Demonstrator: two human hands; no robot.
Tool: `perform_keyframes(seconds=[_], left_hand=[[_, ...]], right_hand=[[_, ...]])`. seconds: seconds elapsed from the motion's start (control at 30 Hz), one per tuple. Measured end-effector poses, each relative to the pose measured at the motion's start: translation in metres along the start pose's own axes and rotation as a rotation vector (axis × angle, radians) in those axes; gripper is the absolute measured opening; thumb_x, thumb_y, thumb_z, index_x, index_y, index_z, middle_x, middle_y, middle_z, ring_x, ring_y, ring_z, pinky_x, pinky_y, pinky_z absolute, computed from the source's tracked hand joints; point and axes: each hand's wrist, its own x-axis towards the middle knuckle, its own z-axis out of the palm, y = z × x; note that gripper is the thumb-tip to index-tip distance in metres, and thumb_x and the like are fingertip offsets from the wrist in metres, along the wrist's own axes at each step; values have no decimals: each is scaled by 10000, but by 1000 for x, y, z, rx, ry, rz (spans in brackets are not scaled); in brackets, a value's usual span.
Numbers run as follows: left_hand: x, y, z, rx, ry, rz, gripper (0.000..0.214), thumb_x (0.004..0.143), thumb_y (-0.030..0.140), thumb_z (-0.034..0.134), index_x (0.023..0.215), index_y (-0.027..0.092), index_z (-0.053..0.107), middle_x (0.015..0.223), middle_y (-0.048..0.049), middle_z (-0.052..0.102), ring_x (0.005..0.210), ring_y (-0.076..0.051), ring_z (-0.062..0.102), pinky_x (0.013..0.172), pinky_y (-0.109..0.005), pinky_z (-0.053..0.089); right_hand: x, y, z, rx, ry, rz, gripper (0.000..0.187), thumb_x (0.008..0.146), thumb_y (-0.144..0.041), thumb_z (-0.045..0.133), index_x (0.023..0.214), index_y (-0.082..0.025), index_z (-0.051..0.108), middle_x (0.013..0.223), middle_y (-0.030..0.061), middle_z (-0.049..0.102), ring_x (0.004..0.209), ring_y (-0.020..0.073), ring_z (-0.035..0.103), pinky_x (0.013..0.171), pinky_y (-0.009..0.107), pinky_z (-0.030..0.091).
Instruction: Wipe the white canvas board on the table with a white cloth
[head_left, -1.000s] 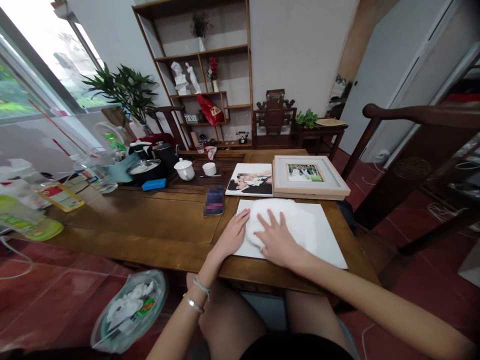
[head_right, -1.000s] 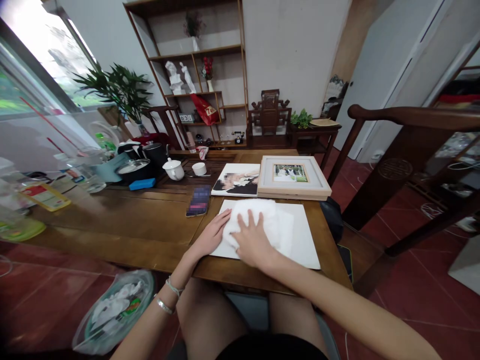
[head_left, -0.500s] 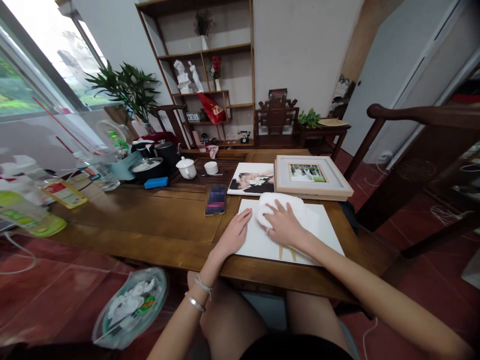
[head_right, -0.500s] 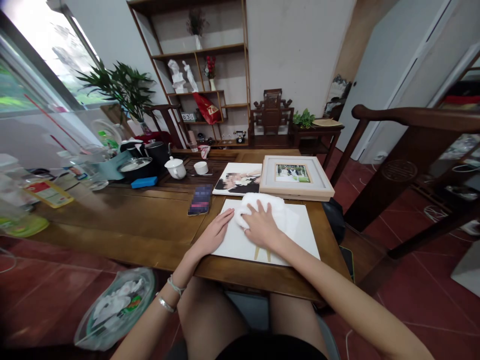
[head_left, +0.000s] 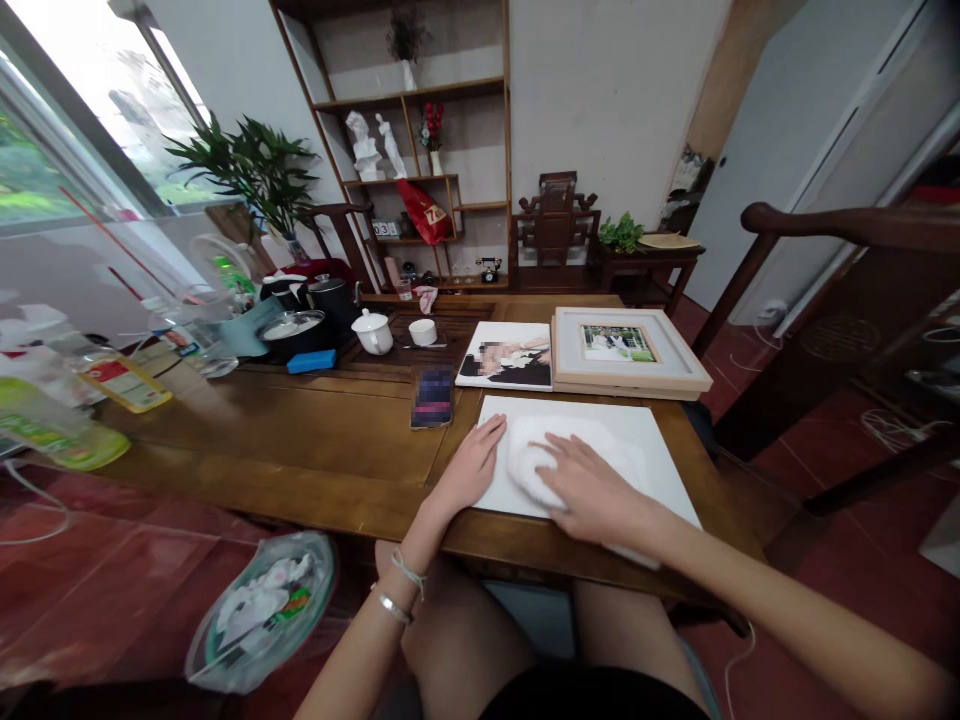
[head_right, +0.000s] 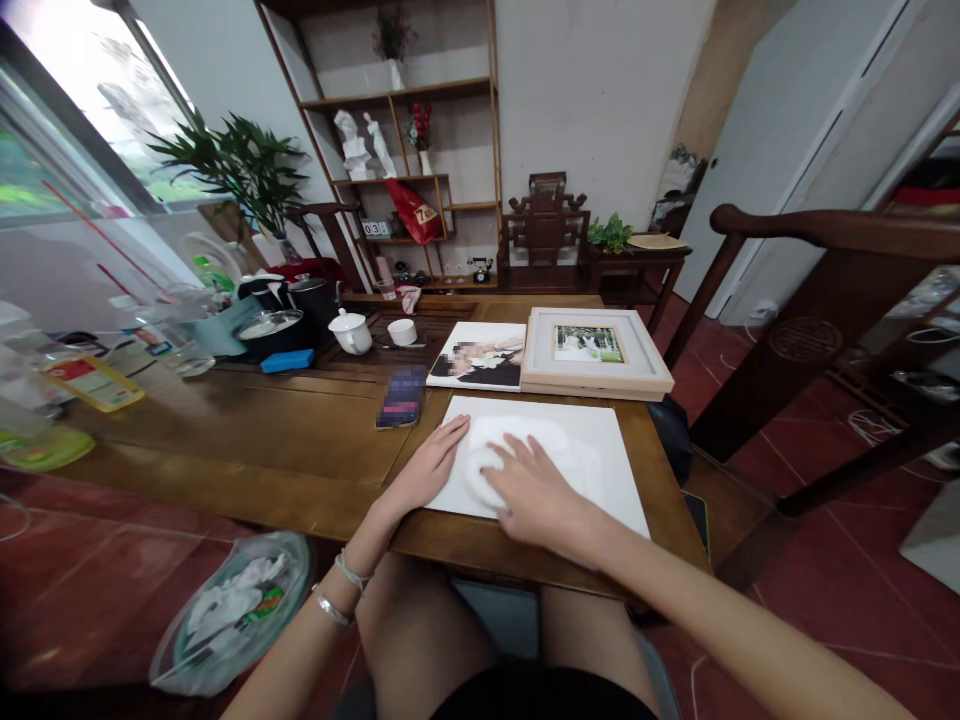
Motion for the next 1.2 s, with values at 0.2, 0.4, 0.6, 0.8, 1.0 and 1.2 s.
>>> perform_keyframes(seconds=[0.2,0.4,0.6,0.8,1.0,1.2], left_hand=[[1,2,-1,6,23,20,460,903,141,307,1345,198,422,1413,-78,416,1328,-211,351,1132,-441,262],[1,4,-2,16,40,6,431,903,155,320,1304,164,477,1352,-104,478,1275,-226,415,1101,-431,322],[-1,1,0,2,41,18,442,908,151,317,1334,180,433,1413,-92,419,1326,-206,357,1124,-450,275],[-2,1,0,-6,37,9,450,908,150,318,1344,197,417,1422,-80,411,1335,-194,345,1127,-457,263],[0,4,-2,17,9,-8,450,905,148,302,1339,151,423,1423,-106,404,1340,-199,338,1131,-449,259],[0,4,-1,8,21,-5,448,902,147,313,1332,176,434,1416,-98,415,1338,-206,343,1130,-458,255]], right_hand=[[73,42,-17,-59,32,51,301,701,-132,470,986,-133,567,967,160,603,980,309,512,792,400,414],[114,39,-20,-23,38,19,267,724,-124,436,965,-149,549,919,131,610,944,288,502,773,337,389],[91,55,-22,-1,7,89,232,747,-142,433,948,-135,548,930,139,596,916,277,516,731,303,384],[42,92,-21,12,-15,197,219,759,-170,438,949,-155,545,952,116,582,938,274,514,792,324,382],[-8,126,-16,8,-2,325,184,743,-160,438,889,-156,551,924,111,554,939,275,510,832,355,381],[-69,77,-13,-35,2,284,264,624,-57,451,839,-166,559,947,126,537,920,273,497,836,372,392]])
